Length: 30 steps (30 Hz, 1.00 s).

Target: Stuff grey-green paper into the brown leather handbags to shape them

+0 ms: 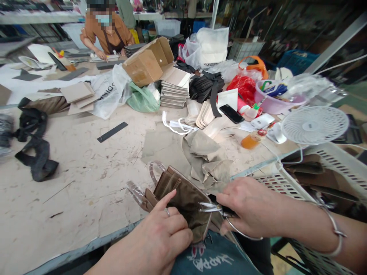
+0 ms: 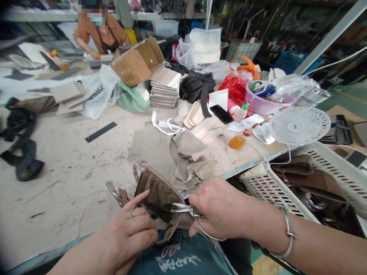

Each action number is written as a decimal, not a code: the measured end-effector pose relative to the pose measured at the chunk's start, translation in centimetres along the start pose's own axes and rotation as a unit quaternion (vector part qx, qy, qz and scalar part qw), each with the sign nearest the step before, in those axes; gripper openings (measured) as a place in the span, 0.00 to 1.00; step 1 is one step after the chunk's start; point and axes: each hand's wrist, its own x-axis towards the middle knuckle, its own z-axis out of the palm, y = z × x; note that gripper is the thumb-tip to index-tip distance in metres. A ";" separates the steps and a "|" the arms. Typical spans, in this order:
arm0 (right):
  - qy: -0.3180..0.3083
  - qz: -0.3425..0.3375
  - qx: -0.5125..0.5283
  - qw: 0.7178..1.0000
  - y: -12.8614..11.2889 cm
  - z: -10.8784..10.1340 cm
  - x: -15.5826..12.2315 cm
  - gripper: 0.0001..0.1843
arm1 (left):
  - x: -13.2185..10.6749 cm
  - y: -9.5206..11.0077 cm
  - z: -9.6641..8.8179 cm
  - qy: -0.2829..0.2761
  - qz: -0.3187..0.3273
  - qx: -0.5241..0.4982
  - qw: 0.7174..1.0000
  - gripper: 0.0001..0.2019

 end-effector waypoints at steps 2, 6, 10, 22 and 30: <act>-0.010 0.011 -0.002 1.000 -0.3 -0.5 0.2 0.23 | 0.0 0.1 0.0 0.007 -0.001 0.002 1.000 0.14; -0.022 -0.011 -0.033 0.999 -0.6 -1.0 0.5 0.23 | 0.4 0.2 0.1 0.023 0.003 0.008 1.000 0.14; -0.022 -0.051 -0.077 0.995 -0.1 -0.8 0.8 0.17 | 0.7 0.2 0.1 0.036 0.003 0.009 0.999 0.12; -0.027 0.024 0.060 0.998 0.7 0.9 0.0 0.30 | 0.2 -0.6 0.2 0.053 -0.010 -0.019 0.998 0.13; -0.031 0.012 -0.016 0.999 -0.4 -0.6 0.5 0.26 | 0.6 -0.5 0.3 0.060 -0.001 -0.016 0.998 0.12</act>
